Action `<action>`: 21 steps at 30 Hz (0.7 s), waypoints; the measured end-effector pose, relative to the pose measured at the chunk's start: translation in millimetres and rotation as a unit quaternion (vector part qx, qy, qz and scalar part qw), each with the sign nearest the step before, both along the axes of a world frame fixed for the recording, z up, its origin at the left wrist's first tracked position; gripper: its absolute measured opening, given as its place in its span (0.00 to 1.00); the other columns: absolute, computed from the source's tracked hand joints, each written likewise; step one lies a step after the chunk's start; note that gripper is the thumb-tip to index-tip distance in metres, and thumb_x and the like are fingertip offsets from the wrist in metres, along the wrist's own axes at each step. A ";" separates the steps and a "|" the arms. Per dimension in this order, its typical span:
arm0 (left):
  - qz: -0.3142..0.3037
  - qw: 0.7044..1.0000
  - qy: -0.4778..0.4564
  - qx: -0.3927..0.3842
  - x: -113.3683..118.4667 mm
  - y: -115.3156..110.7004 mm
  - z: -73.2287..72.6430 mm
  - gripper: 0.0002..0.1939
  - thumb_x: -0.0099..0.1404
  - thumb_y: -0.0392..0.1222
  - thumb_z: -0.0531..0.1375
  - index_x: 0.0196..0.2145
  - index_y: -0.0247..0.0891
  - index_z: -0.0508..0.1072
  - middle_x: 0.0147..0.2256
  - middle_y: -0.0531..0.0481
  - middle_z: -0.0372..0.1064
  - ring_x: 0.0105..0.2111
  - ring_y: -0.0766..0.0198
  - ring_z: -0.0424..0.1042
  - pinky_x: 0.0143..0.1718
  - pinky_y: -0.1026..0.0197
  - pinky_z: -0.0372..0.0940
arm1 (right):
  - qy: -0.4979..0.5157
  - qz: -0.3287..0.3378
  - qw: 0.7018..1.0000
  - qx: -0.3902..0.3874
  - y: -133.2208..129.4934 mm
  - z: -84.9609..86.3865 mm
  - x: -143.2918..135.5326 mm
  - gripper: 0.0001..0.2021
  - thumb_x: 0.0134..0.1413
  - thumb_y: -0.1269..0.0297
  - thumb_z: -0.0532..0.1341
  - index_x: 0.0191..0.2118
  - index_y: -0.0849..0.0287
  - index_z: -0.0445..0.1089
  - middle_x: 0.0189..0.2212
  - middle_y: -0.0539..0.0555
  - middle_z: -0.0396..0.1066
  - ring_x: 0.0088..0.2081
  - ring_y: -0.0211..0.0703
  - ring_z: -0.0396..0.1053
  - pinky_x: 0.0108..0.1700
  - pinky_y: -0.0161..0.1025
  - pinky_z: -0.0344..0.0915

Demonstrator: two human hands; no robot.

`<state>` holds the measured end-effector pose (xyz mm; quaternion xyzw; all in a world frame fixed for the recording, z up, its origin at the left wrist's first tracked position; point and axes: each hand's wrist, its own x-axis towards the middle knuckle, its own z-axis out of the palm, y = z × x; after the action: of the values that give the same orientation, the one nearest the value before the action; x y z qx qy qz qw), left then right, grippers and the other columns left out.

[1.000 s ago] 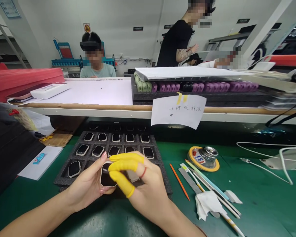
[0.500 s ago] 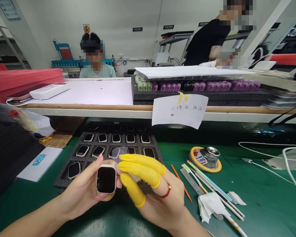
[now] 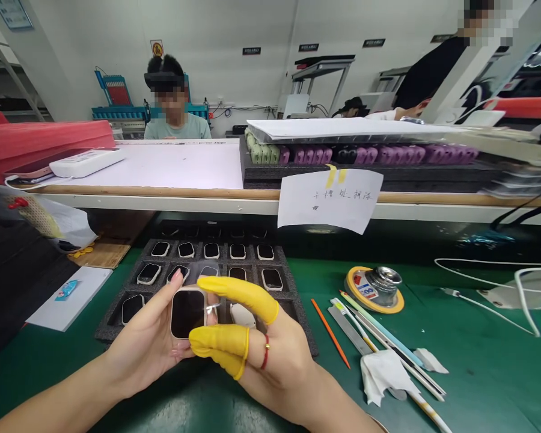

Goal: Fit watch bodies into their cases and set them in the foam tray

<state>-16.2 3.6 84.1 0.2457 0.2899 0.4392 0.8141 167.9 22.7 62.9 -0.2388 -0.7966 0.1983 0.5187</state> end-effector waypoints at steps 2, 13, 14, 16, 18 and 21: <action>0.003 1.000 0.002 0.007 -0.1 0.6 0.6 0.25 0.68 0.59 0.58 0.38 0.32 0.80 0.30 0.46 0.71 0.19 0.75 0.55 0.21 0.70 0.50 | 0.048 -0.026 0.998 -0.011 1.3 3.1 0.6 0.11 0.60 0.69 0.65 0.44 0.44 0.78 0.50 0.53 0.75 0.44 0.51 0.79 0.46 0.48 0.81; 0.004 1.000 -0.010 0.002 0.2 1.0 1.4 0.24 0.68 0.59 0.59 0.38 0.33 0.80 0.28 0.49 0.69 0.19 0.76 0.56 0.20 0.72 0.50 | 0.018 -0.024 1.000 -0.001 1.9 1.2 0.0 0.16 0.52 0.67 0.72 0.46 0.42 0.77 0.59 0.52 0.68 0.55 0.56 0.73 0.57 0.52 0.75; 0.005 1.000 -0.017 -0.005 0.7 0.7 1.2 0.24 0.68 0.59 0.59 0.38 0.34 0.80 0.28 0.50 0.69 0.19 0.75 0.56 0.20 0.72 0.50 | 0.008 -0.018 1.000 -0.003 0.3 -1.5 -3.6 0.15 0.53 0.68 0.71 0.45 0.43 0.78 0.58 0.52 0.69 0.54 0.56 0.74 0.55 0.51 0.76; 0.012 0.999 -0.026 -0.015 1.3 0.3 1.1 0.23 0.68 0.59 0.59 0.40 0.36 0.80 0.32 0.49 0.70 0.21 0.75 0.58 0.21 0.72 0.52 | 0.000 -0.014 1.000 -0.005 -2.0 -5.1 -10.5 0.14 0.58 0.69 0.67 0.46 0.43 0.77 0.57 0.53 0.70 0.53 0.54 0.75 0.54 0.51 0.77; 0.020 0.999 -0.026 -0.009 1.2 -0.1 1.6 0.22 0.68 0.59 0.58 0.41 0.37 0.80 0.33 0.48 0.72 0.21 0.74 0.59 0.22 0.72 0.54 | 0.023 -0.020 0.999 -0.023 -2.9 -4.9 -13.5 0.13 0.62 0.70 0.63 0.47 0.44 0.76 0.55 0.54 0.72 0.52 0.53 0.76 0.50 0.48 0.80; 0.021 1.000 -0.013 0.018 -0.5 -0.8 3.1 0.24 0.68 0.60 0.58 0.40 0.34 0.80 0.31 0.47 0.72 0.20 0.75 0.58 0.21 0.72 0.53 | 0.097 -0.037 0.993 -0.051 -0.3 1.7 -8.6 0.11 0.65 0.71 0.59 0.44 0.46 0.76 0.50 0.55 0.75 0.49 0.52 0.77 0.43 0.45 0.82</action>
<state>-16.7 2.9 87.2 0.2480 0.2763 0.4644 0.8041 159.3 22.5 64.6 -0.2736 -0.7221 0.2414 0.5878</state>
